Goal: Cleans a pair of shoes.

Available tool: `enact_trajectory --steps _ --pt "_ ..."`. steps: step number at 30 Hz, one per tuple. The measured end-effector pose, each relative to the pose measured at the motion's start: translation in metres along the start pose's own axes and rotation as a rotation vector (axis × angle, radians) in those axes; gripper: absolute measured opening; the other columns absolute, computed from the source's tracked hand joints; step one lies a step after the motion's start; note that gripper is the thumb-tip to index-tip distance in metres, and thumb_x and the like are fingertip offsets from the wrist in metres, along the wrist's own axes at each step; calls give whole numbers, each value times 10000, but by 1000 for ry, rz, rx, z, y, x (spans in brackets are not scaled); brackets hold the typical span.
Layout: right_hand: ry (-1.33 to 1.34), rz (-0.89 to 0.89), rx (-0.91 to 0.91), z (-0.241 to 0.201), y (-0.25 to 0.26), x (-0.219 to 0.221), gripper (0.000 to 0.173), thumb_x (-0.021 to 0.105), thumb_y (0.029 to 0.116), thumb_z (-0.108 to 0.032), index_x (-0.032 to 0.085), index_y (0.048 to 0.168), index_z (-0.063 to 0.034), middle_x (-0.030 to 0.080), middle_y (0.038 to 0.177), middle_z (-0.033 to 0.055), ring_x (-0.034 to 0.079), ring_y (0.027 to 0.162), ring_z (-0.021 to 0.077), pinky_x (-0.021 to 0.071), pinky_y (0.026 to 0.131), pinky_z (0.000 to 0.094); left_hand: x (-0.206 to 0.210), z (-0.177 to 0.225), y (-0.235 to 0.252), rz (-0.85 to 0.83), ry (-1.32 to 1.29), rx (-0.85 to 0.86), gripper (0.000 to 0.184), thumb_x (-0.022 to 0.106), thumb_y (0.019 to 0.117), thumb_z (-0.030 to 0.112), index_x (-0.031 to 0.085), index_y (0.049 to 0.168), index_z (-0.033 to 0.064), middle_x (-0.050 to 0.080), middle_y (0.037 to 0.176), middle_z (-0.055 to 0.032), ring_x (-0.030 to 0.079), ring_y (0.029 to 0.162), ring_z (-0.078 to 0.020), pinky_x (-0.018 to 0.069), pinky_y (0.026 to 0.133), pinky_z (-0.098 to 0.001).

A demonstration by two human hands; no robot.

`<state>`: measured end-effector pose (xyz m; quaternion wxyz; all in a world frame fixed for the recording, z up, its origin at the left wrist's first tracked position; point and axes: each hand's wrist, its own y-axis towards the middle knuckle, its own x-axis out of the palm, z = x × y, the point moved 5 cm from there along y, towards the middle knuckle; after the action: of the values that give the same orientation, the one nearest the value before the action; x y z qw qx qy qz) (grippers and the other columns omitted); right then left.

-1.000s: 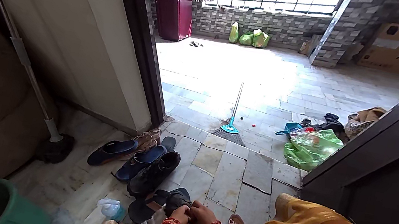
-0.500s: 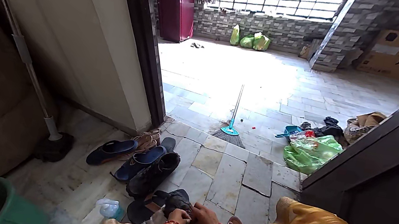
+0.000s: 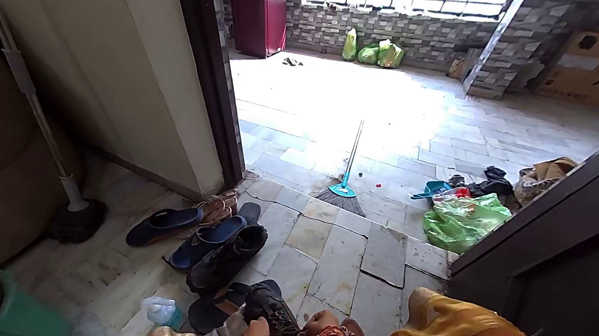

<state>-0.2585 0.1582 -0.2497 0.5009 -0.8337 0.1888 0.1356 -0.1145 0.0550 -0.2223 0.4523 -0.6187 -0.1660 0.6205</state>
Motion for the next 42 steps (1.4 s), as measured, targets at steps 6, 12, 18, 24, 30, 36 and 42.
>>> enact_trajectory --steps 6,12,18,24,30,36,42 --pt "90 81 104 10 5 2 243 701 906 -183 729 1096 -34 741 1134 121 708 1060 243 536 953 464 -1 -2 -10 86 159 -18 523 619 965 21 489 1470 -19 614 1402 -240 582 1332 -396 478 1097 -539" --pt "102 153 192 8 -7 -2 277 670 931 -219 731 1146 -53 721 1209 127 677 1150 253 509 1000 474 2 -3 -8 163 205 20 418 485 1034 13 535 1449 27 664 1341 -220 614 1293 -401 495 1066 -550" --pt "90 2 10 4 -10 -11 282 714 914 -145 706 1149 11 697 1177 174 661 1088 260 500 980 445 -7 -2 -11 133 237 121 419 497 1031 5 537 1448 26 659 1334 -246 613 1280 -432 483 1065 -581" --pt "-136 -243 -91 -3 -6 -2 271 670 957 -71 645 1219 -8 712 1100 130 710 915 196 572 860 378 -24 -8 8 19 63 268 302 550 1034 102 628 1318 33 687 1278 -213 676 1193 -369 514 1050 -544" --pt "-382 -218 -152 -8 -11 1 273 644 994 -168 695 1204 -1 722 1111 171 707 982 273 542 927 466 -10 4 -8 -29 396 346 382 491 1019 -2 647 1362 62 600 1440 -184 561 1350 -387 450 1102 -593" --pt "-604 -166 -132 -22 -25 -2 361 584 1026 -243 674 1209 55 653 1269 275 623 1215 418 464 1027 612 -1 7 -10 -67 518 321 329 502 1069 76 608 1363 -26 581 1436 -248 556 1342 -432 445 1104 -590" --pt "-488 -136 -17 -19 -20 -4 440 483 1080 -324 650 1282 30 610 1373 247 568 1316 369 421 1090 561 -3 0 -16 -4 544 287 391 418 1068 12 574 1422 63 600 1420 -226 596 1289 -439 479 1036 -615"
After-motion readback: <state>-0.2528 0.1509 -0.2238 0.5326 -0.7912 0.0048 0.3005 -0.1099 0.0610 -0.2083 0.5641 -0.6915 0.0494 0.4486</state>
